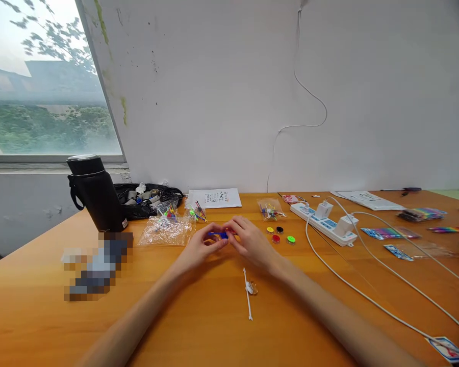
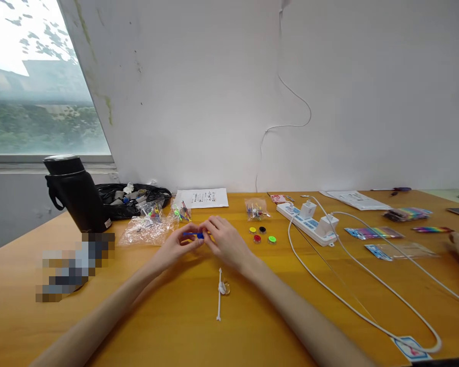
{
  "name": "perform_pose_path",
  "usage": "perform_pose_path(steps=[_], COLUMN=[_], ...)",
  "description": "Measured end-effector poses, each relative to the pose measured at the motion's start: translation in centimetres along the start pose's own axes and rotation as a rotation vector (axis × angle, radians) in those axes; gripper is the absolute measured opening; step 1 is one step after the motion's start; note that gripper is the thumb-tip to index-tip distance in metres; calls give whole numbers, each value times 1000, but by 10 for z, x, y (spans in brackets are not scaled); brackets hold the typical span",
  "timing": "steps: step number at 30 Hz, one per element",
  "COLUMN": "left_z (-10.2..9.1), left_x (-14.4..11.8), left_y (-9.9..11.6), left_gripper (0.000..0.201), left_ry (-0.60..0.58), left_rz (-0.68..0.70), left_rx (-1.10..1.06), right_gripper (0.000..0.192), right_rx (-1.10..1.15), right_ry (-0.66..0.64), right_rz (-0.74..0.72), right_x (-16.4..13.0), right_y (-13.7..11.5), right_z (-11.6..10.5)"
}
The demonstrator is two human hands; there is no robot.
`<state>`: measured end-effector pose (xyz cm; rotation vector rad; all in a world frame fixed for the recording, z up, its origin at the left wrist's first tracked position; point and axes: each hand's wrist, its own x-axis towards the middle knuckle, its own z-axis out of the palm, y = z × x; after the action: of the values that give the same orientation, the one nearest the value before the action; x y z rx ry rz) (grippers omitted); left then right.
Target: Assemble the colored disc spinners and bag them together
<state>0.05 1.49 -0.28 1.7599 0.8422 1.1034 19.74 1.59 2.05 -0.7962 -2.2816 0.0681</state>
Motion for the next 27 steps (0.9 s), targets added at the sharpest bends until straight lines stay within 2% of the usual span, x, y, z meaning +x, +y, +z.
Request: perform_pose_path(steps=[7, 10, 13, 16, 19, 22, 27], left_z=[3, 4, 5, 8, 10, 13, 16], left_x=[2, 2, 1, 0, -2, -4, -7], left_y=[-3, -4, -1, 2, 4, 5, 11], left_gripper=[35, 36, 36, 34, 33, 33, 30], left_ry=[35, 22, -46, -85, -105, -71, -20], left_rz=[-106, -103, -95, -98, -80, -20, 12], left_rx=[-189, -235, -283, -280, -197, 20, 233], right_gripper=[28, 39, 46, 39, 33, 37, 29], right_rx=[628, 925, 1139, 1311, 1458, 1554, 1603], right_ry=[133, 64, -45, -100, -134, -141, -161], right_rz=[327, 380, 423, 477, 517, 561, 611], right_x=[-8, -10, -10, -12, -16, -16, -14], right_y=[-2, 2, 6, 6, 2, -2, -4], right_z=[22, 23, 21, 21, 22, 24, 26])
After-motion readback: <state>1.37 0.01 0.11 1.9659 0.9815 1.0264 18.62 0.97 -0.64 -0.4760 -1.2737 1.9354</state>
